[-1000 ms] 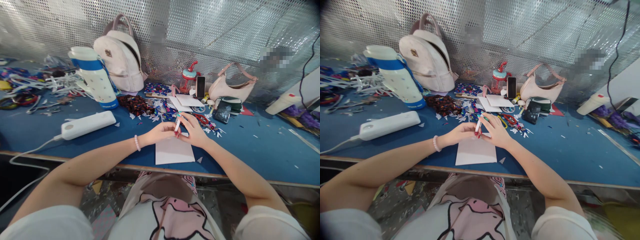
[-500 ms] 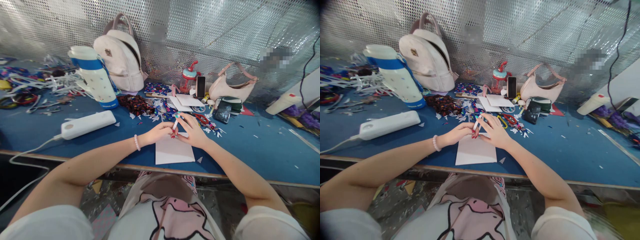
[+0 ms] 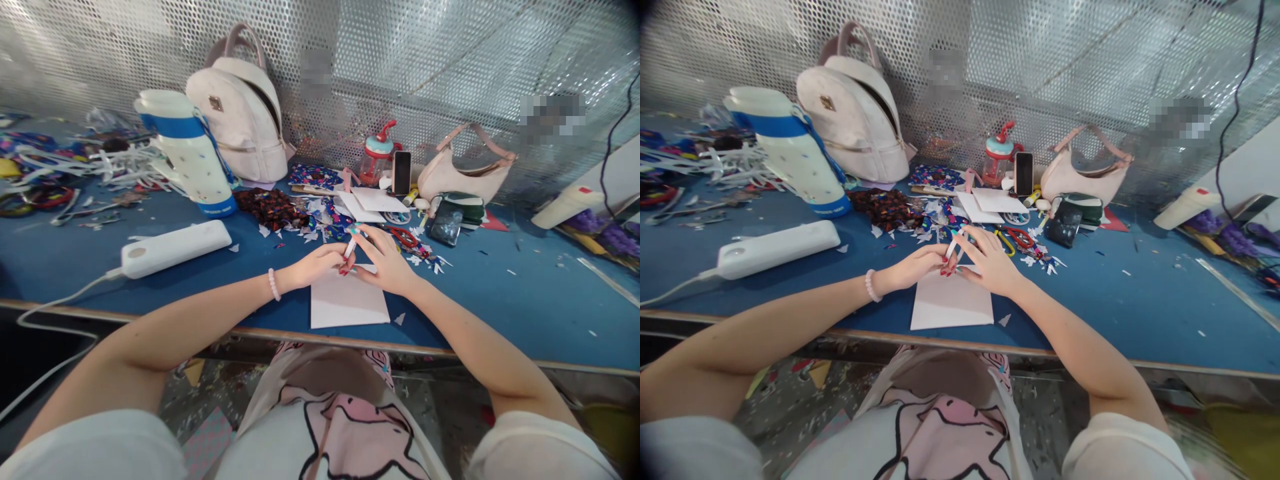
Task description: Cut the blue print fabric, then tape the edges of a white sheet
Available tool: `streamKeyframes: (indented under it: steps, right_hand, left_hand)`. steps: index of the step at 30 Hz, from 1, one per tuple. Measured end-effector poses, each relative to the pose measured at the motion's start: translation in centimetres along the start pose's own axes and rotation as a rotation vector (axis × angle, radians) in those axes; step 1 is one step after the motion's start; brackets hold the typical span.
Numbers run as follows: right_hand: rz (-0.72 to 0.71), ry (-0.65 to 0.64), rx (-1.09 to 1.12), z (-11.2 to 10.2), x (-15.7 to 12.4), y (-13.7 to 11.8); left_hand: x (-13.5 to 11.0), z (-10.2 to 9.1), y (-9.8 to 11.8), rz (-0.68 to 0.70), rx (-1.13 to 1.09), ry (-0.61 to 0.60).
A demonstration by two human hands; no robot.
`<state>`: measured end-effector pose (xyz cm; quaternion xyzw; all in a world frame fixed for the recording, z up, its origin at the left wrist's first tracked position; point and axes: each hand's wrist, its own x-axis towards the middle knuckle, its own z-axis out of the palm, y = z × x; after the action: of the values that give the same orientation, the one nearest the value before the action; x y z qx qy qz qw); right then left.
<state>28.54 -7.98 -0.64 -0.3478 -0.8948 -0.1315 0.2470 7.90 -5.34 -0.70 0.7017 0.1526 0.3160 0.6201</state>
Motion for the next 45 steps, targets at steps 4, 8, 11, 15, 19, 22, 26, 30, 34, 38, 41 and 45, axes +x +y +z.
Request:
streamKeyframes:
  steps: [4, 8, 11, 15, 19, 22, 26, 30, 34, 38, 41, 45]
  right_hand:
    - [-0.024, 0.017, -0.007, 0.0, 0.0, 0.0]
    - [-0.05, 0.038, -0.011, 0.1, 0.0, 0.1]
    - [-0.057, 0.036, -0.012, 0.1, 0.1, 0.2]
    - [-0.037, 0.003, 0.006, 0.1, 0.1, 0.2]
    - [-0.038, 0.009, 0.019, 0.1, 0.1, 0.1]
    - [-0.043, 0.022, 0.032, 0.1, 0.1, 0.1]
    - [-0.022, -0.002, 0.061, 0.1, 0.1, 0.2]
    - [-0.035, 0.047, 0.101, 0.0, 0.1, 0.7]
    - [-0.005, 0.069, 0.18, -0.2, 0.2, 1.3]
    - [0.014, 0.101, 0.249, -0.4, 0.2, 1.7]
    - [0.017, 0.111, 0.278, -0.4, 0.2, 1.8]
    - [0.019, 0.112, 0.279, -0.3, 0.2, 1.7]
  left_hand:
    - [0.0, -0.1, 0.2, -0.001, 0.012, -0.007]
    - [-0.1, -0.1, 0.1, -0.007, 0.004, 0.002]
    - [-0.1, 0.0, 0.1, -0.01, -0.017, -0.003]
    - [0.0, 0.2, 0.3, -0.02, -0.015, -0.003]
    - [-0.1, 0.1, 0.5, -0.026, 0.004, -0.002]
    - [-0.1, 0.2, 0.5, -0.026, 0.003, -0.008]
    - [-0.1, 0.3, 0.6, -0.032, -0.002, -0.011]
    - [-0.1, 0.0, 0.7, -0.014, 0.015, 0.016]
    - [0.0, -0.4, 0.8, 0.042, 0.088, 0.082]
    - [0.1, -0.5, 0.9, 0.015, 0.089, 0.141]
    - [0.0, -0.5, 1.1, -0.022, 0.073, 0.187]
    - [0.0, -0.4, 1.1, -0.035, 0.081, 0.189]
